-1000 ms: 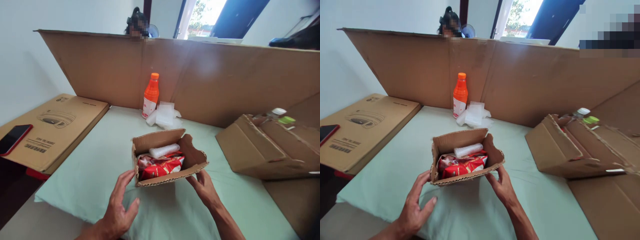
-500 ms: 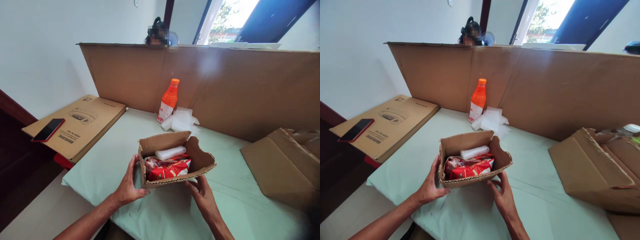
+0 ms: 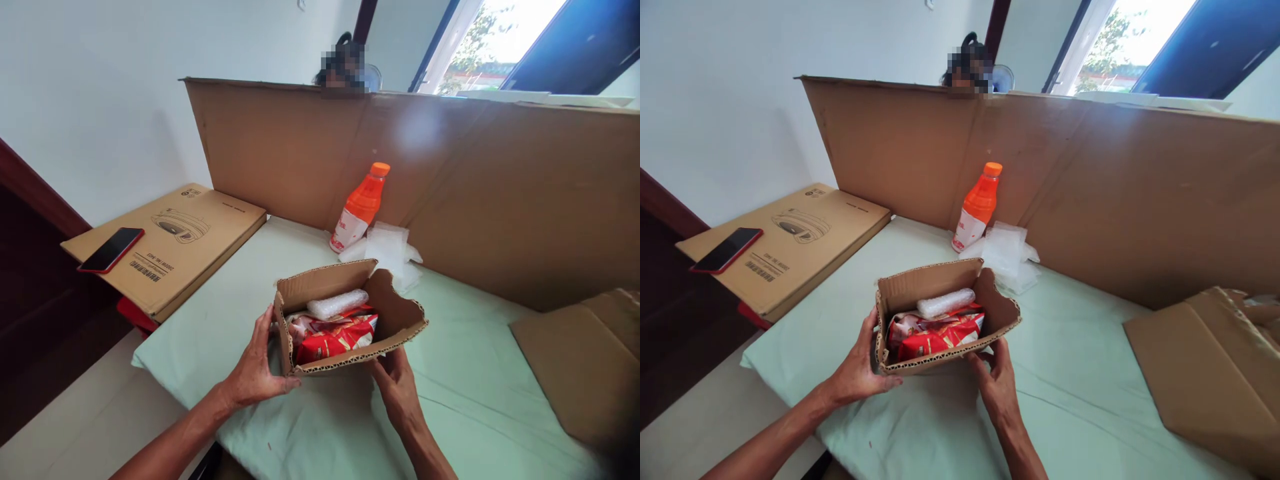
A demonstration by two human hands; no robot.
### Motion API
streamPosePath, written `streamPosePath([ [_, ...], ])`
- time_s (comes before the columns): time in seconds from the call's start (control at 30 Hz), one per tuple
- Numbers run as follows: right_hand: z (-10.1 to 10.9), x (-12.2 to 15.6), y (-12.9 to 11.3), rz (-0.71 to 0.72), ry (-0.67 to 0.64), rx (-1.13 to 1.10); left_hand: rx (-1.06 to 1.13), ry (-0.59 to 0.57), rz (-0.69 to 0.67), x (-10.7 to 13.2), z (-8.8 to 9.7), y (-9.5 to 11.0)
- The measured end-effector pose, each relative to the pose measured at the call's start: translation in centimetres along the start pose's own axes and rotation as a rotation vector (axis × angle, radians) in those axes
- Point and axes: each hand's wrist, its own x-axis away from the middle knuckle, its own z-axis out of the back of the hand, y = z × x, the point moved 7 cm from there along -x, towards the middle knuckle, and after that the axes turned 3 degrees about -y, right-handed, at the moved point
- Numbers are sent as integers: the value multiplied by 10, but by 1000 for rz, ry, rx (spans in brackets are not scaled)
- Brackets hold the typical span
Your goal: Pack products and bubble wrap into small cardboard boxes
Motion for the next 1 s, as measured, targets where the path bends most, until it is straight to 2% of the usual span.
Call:
streamPosePath([
  [0.13,-10,-1,1,7,-27,-32,1,7,29,6,8,-8],
  [0.33,-12,3,4,23,-6,-51,-85,-13,-7,1,11,-11],
  [0.5,-14,1,9,-18,8,-49,-139,53,-42,2,10,-3],
  [0.67,-29,-16,9,72,-46,-29,-87,158,-29,7,15,-1],
  [0.83,-76,-46,-3,246,-173,-56,-102,378,51,19,49,-19],
  [1.0,-136,-65,-31,395,-283,-104,-238,647,120,30,105,-27],
])
